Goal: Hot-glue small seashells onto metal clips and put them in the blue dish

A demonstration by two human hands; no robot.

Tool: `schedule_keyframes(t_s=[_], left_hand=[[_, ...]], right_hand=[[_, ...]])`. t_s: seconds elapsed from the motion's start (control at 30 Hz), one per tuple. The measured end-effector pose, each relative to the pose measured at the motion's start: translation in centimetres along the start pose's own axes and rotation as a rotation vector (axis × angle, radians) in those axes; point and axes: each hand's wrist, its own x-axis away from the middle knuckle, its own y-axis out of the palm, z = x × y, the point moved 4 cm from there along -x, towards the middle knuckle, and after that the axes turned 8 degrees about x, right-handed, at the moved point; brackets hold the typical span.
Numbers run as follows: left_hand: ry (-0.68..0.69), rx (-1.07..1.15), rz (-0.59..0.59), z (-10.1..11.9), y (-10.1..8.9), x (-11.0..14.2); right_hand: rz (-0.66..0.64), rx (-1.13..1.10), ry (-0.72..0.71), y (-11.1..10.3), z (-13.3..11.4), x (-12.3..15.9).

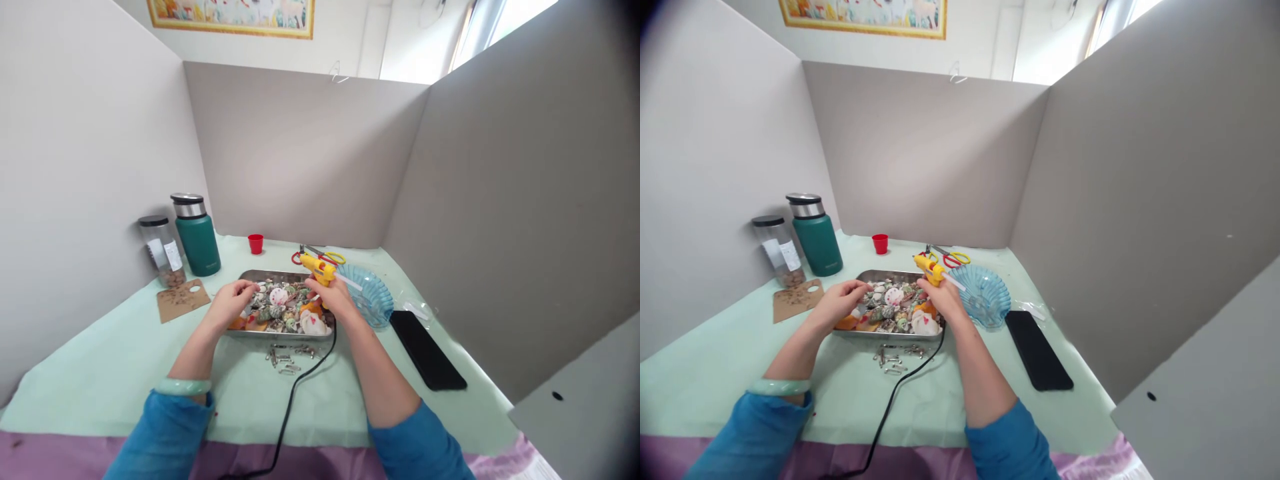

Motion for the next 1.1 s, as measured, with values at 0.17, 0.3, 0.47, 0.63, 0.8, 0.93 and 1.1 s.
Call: schedule_keyframes(t_s=[0.17, 0.3, 0.47, 0.63, 0.8, 0.93, 1.1], left_hand=[[0.067, -0.551, -0.116, -0.2, 0.1, -0.5], [0.129, -0.644, -0.181, 0.7, 1.1, -1.3], [0.213, -0.621, -0.266, 2.8, 4.5, -2.5], [0.167, -0.636, -0.309, 2.3, 6.0, -3.7], [0.092, -0.651, -0.182, 1.2, 1.8, -4.4], [0.124, -0.551, -0.137, 2.3, 0.4, -3.4], [-0.135, 0.249, -0.208, 2.4, 2.9, -2.0]], right_hand=[[-0.024, 0.084, 0.002, 0.6, -0.1, 0.1], [-0.004, 0.088, -0.036, 0.6, -0.2, 0.0], [0.052, 0.036, -0.043, -0.1, -0.2, -0.3], [0.097, 0.012, -0.05, -0.6, 0.2, -0.5], [0.108, 0.001, -0.072, -0.7, -0.2, -0.3], [0.117, -0.014, -0.037, -0.7, -0.3, -0.1], [0.112, 0.012, 0.049, -0.8, 0.9, -0.4]])
